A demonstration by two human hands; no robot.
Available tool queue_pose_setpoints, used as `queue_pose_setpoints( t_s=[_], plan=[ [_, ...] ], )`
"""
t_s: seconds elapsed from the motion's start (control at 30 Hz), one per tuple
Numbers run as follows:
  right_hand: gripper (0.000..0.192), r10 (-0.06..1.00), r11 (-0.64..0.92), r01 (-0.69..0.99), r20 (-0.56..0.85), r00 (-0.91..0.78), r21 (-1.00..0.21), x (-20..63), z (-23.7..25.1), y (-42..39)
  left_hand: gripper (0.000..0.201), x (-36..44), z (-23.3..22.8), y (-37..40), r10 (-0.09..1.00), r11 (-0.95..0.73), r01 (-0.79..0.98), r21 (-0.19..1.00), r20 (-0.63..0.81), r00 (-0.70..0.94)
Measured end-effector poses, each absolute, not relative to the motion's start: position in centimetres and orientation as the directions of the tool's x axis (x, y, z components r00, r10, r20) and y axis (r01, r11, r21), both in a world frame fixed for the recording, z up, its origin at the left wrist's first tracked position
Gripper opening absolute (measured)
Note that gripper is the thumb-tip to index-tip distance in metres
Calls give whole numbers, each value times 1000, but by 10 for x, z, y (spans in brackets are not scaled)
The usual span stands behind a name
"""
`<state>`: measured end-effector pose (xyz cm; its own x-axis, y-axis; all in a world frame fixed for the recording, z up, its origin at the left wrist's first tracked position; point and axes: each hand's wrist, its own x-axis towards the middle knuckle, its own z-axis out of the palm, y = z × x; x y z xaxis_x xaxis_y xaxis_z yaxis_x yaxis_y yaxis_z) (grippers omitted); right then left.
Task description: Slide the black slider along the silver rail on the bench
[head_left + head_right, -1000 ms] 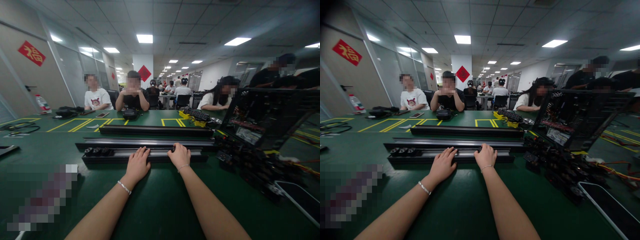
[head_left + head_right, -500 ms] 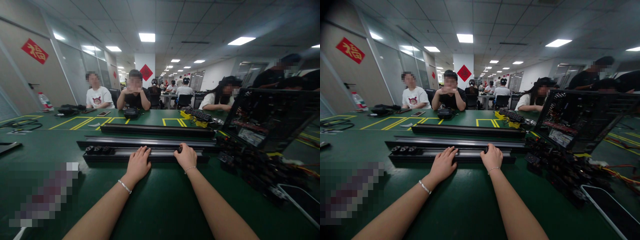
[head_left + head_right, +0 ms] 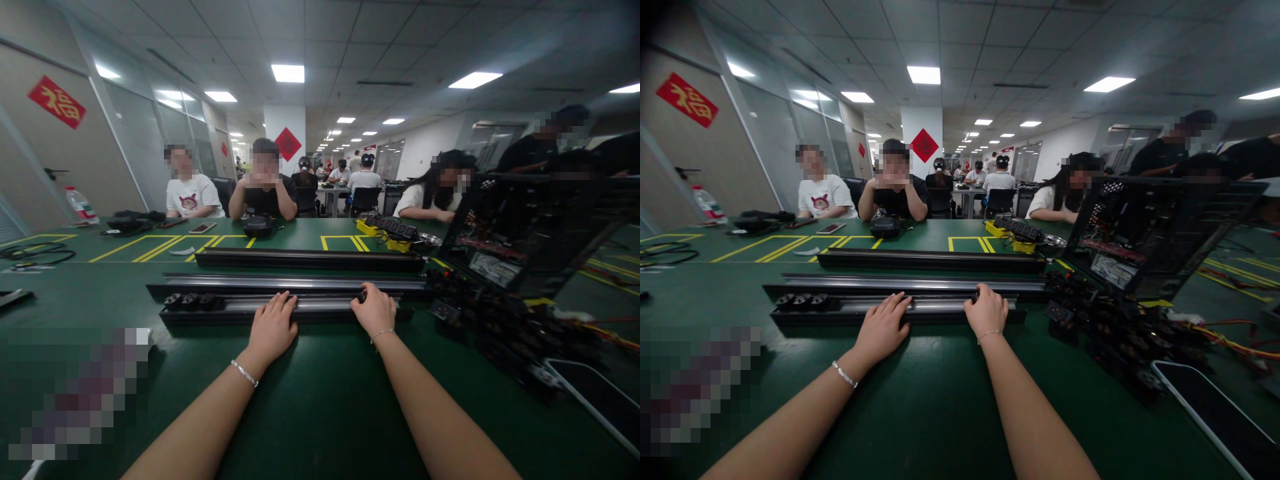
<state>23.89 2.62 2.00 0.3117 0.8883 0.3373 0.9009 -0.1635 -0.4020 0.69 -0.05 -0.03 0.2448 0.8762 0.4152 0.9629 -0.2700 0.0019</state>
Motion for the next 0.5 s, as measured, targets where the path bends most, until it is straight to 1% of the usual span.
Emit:
queue_pose_setpoints(
  t_s=[0.2, 0.5],
  plan=[
    [37, 868, -203, 901, 356, 348, -384, 242, 18, 25, 53, 8, 1, -1, 881, -267, 964, 11, 408, 240],
    [40, 871, -232, 887, 320, 373, -400, 253, 20, 27, 52, 7, 1, -1, 880, -271, 963, 9, 408, 244]
  ],
)
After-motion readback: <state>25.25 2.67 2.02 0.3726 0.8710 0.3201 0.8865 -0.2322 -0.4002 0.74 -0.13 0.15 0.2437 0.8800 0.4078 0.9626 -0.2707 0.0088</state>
